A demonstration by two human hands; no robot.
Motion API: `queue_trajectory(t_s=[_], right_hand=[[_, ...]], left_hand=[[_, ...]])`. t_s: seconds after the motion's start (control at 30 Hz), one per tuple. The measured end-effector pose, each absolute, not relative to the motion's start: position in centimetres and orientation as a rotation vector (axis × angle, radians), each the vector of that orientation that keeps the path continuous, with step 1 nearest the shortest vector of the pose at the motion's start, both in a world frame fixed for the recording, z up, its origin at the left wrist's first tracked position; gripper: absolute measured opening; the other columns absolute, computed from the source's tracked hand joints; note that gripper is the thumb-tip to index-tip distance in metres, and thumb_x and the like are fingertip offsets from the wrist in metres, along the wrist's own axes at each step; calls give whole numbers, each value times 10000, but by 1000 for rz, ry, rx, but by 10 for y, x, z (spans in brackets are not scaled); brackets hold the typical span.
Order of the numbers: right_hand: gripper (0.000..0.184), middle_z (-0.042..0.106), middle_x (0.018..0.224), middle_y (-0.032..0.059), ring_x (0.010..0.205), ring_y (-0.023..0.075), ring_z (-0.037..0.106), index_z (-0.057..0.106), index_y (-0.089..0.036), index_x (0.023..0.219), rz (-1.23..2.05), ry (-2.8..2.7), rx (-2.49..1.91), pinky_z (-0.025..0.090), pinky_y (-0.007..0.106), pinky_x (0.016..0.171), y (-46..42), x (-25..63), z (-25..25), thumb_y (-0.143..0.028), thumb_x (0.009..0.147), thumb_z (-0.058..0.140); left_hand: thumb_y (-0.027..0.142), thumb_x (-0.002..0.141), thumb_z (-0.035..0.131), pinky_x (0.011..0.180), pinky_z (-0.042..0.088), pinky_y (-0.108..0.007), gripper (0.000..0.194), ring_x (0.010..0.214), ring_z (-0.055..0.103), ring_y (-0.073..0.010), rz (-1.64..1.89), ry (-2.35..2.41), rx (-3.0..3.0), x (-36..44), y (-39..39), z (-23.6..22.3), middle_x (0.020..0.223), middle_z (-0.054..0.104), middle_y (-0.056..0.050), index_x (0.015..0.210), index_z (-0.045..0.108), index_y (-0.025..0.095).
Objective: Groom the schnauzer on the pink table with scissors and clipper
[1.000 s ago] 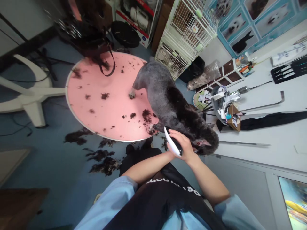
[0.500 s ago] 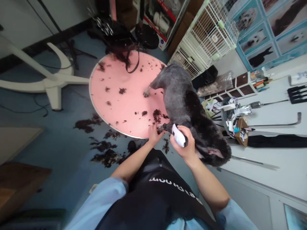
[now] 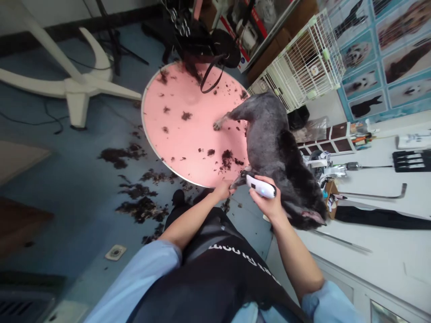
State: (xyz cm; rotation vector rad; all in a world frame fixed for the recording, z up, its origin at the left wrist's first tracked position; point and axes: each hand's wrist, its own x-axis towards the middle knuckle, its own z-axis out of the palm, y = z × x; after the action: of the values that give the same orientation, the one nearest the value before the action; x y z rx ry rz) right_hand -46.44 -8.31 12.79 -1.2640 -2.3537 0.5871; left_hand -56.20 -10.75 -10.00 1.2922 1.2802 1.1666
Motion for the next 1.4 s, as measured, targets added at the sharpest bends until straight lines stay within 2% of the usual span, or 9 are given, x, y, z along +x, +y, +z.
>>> queue_trajectory(t_s=[0.17, 0.37, 0.47, 0.6, 0.9, 1.07, 1.17, 1.3, 1.4], right_hand=[[346, 728, 1061, 85, 914, 219, 712, 658, -201, 1038, 592, -2347, -1366, 567, 341, 845, -78, -468, 137, -272, 703, 701], [282, 760, 871, 56, 805, 232, 717, 688, -178, 957, 821, -2467, -1614, 573, 327, 771, -50, -488, 163, -288, 697, 682], [245, 763, 883, 71, 830, 243, 716, 707, -159, 901, 851, -2508, -1638, 572, 331, 779, -39, -493, 168, -271, 686, 673], [271, 763, 917, 72, 865, 244, 714, 715, -160, 923, 963, -2623, -1632, 573, 346, 790, -32, -499, 166, -263, 676, 670], [327, 748, 911, 76, 827, 239, 699, 690, -142, 936, 989, -2793, -1616, 558, 369, 801, -34, -513, 164, -272, 637, 702], [320, 735, 898, 84, 819, 256, 688, 658, -151, 918, 685, -2737, -1637, 556, 371, 755, -27, -523, 164, -297, 635, 688], [303, 726, 856, 66, 791, 254, 679, 649, -165, 884, 748, -2902, -1568, 555, 376, 750, -21, -531, 162, -305, 620, 703], [341, 721, 884, 73, 797, 257, 674, 638, -165, 942, 671, -2888, -1542, 559, 392, 766, -12, -542, 156, -304, 635, 691], [292, 710, 808, 69, 731, 253, 671, 632, -163, 884, 807, -3013, -1586, 564, 389, 728, -8, -549, 150, -307, 638, 696]], left_hand=[[221, 756, 518, 581, 354, -206, 87, 591, 473, -102, 1193, 1228, 1244, -557, -146, -84, 631, 508, 47, 688, 536, 171], [232, 742, 513, 585, 317, -223, 94, 581, 411, -103, 1185, 1292, 1201, -550, -158, -72, 623, 457, 48, 665, 494, 182], [213, 735, 520, 585, 307, -228, 94, 583, 395, -105, 1179, 1323, 1188, -548, -160, -69, 626, 445, 46, 655, 478, 188], [200, 730, 543, 593, 303, -238, 124, 597, 406, -115, 1171, 1358, 1184, -546, -163, -66, 621, 439, 43, 641, 457, 194], [201, 732, 559, 588, 284, -254, 131, 616, 430, -135, 1131, 1435, 1183, -543, -167, -64, 643, 486, 26, 639, 467, 199], [214, 742, 558, 593, 292, -261, 112, 636, 457, -149, 1112, 1486, 1176, -541, -172, -63, 658, 507, 17, 654, 490, 203], [224, 754, 554, 598, 303, -264, 98, 649, 471, -156, 1101, 1515, 1170, -540, -175, -61, 667, 522, 11, 668, 510, 208], [230, 753, 565, 599, 315, -267, 92, 664, 489, -164, 1083, 1554, 1156, -540, -179, -60, 687, 542, 2, 674, 521, 213], [214, 739, 579, 591, 312, -266, 101, 667, 498, -166, 1076, 1570, 1147, -540, -182, -60, 694, 546, -1, 663, 512, 214]])
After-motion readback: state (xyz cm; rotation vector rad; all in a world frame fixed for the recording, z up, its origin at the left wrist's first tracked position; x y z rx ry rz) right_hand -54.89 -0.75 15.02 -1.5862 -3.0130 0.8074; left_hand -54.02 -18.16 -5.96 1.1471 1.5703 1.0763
